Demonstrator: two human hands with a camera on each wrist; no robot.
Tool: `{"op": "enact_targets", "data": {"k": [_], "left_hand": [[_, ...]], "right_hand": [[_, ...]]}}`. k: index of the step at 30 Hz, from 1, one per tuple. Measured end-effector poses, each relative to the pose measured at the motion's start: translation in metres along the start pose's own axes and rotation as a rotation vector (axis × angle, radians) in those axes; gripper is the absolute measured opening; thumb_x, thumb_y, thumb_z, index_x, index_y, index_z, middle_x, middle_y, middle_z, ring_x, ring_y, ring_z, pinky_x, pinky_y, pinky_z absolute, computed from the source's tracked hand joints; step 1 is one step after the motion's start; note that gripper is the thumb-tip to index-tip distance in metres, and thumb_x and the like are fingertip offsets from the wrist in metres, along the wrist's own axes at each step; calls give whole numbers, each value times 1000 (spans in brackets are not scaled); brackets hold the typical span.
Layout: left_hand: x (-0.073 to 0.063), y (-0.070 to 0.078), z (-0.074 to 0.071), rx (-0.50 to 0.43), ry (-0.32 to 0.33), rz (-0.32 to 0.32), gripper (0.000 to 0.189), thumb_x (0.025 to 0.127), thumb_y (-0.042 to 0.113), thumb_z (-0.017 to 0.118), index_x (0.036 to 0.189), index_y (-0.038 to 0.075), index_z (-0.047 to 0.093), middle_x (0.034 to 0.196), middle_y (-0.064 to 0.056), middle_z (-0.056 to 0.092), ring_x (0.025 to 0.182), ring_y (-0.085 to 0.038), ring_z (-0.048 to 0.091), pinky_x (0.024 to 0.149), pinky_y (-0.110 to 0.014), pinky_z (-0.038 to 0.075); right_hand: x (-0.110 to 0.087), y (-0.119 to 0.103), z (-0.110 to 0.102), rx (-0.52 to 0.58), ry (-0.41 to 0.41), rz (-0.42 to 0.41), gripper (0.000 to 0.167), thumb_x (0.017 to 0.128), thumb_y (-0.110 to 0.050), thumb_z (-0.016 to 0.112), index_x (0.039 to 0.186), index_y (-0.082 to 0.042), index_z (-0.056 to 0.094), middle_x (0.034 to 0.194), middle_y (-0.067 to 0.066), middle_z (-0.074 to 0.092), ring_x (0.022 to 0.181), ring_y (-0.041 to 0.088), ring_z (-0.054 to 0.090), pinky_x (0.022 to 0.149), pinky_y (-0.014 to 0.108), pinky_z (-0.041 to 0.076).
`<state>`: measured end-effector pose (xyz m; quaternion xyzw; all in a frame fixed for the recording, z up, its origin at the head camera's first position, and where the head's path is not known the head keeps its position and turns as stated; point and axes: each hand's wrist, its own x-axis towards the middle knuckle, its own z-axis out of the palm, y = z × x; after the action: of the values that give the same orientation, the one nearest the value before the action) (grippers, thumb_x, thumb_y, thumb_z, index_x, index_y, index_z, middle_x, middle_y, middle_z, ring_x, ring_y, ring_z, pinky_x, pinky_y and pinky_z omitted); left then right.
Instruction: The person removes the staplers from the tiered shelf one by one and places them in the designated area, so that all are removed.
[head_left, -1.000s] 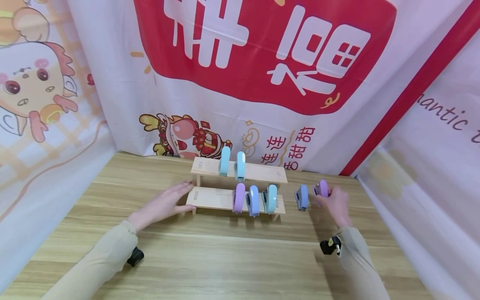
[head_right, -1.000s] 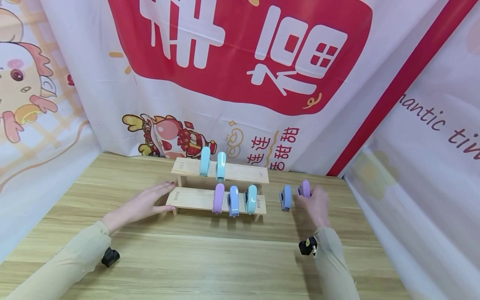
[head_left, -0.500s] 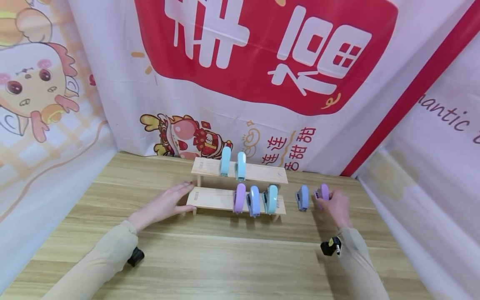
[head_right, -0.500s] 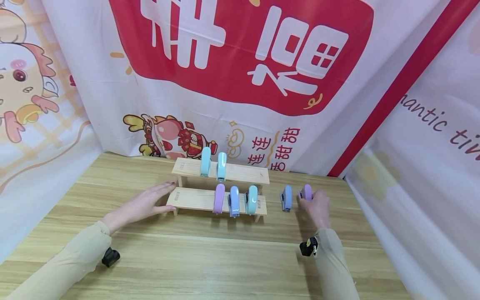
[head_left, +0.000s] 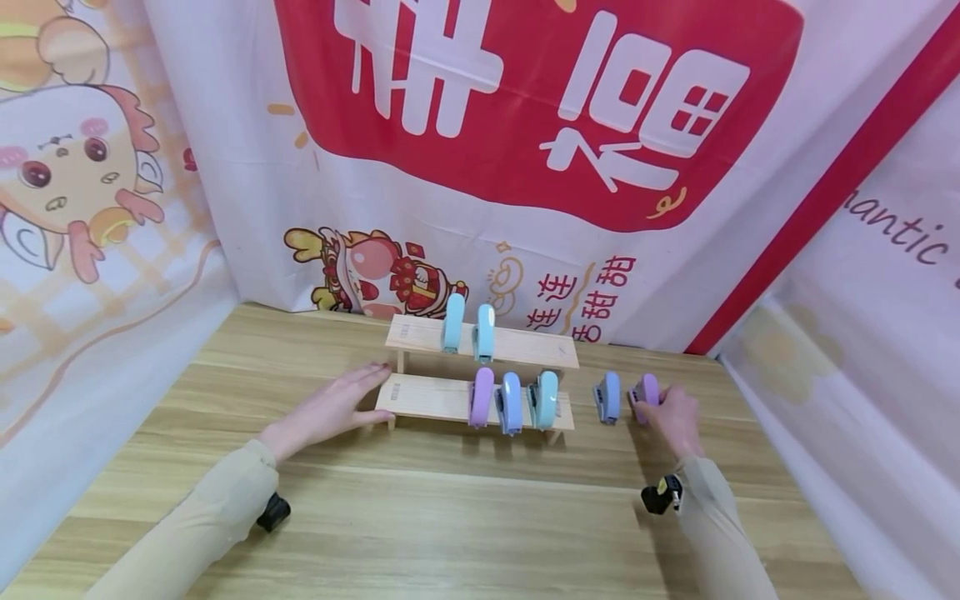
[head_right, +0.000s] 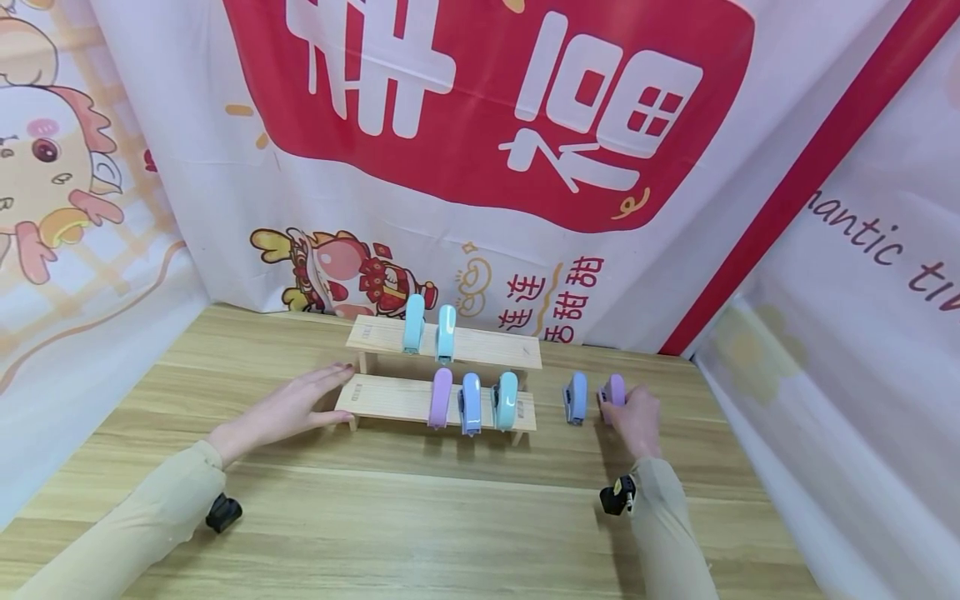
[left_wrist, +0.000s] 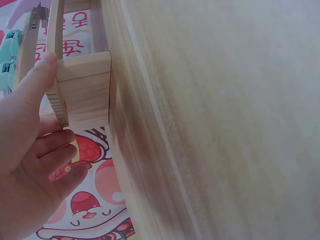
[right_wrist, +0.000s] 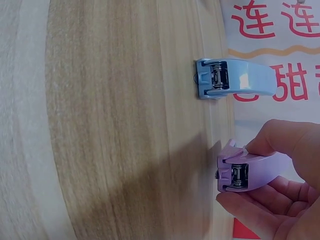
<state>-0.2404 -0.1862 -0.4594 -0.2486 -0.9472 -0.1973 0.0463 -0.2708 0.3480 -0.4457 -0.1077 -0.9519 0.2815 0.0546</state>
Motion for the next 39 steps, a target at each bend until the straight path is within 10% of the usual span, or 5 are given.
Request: {"op": "enact_targets", "data": {"k": [39], "left_hand": [[0,2,-1,-8,-14,-15,81,88,45,72,148,-1,43,154,-24,42,141,-41,43,115,-60,38]], "right_hand": [[3,7,7,-26,-31,22,42,85,-18,71,109,12,54,104,33,63,93,40,65,73,41,63]]}}
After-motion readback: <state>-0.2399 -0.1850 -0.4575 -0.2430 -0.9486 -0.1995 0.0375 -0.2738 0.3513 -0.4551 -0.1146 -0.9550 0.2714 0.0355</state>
